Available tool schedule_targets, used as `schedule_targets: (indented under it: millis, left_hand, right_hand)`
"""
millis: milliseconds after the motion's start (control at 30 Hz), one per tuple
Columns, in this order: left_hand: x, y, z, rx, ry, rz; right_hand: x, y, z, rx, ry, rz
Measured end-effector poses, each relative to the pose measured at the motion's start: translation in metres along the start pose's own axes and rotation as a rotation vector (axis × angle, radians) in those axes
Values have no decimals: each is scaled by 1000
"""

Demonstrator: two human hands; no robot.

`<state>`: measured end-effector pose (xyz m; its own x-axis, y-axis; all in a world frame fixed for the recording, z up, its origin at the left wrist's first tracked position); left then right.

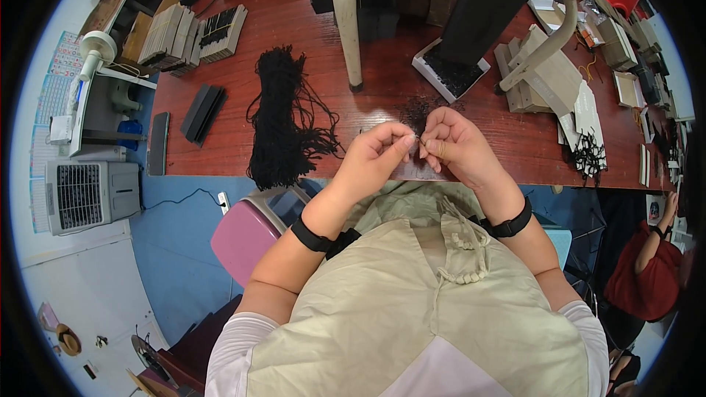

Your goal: Stringing elastic cords through cardboard tags.

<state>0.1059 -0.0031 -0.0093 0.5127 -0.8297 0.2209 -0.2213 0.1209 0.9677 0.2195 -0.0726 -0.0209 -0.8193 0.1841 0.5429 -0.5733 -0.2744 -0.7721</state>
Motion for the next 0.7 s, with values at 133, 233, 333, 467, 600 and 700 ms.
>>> schedule_targets:
  millis: [133,233,333,467,600,700]
  left_hand:
    - [-2,-4,1,-66,12,26]
    - [-1,-4,2,-90,8,46]
    - [-1,-3,2,-80,5,51]
    - [1,-6,2,-66,-17,21]
    - [2,-2,0,-20,-14,3]
    - [6,-2,2,-69,-50,23]
  right_hand:
    - [1,-2,0,-25,15,12]
    - [2,-4,0,-11,36,28]
    - [5,-6,3,-12,39,42]
    - [5,-15,6,-68,158,246]
    - [1,-14,4,-88,154,201]
    - [-1,-8,1,-147,37,45]
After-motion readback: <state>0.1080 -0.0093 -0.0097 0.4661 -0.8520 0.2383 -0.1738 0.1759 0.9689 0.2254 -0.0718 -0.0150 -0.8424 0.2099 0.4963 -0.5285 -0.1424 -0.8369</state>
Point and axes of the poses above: each hand's wrist, its own z-axis away from the middle knuckle, its own x-axis out of the palm, y = z × x, the point moved 7 cm from there along -z, towards the middle knuckle, and after that the axes turned 11 degrees about x, right-handed, at the moved point
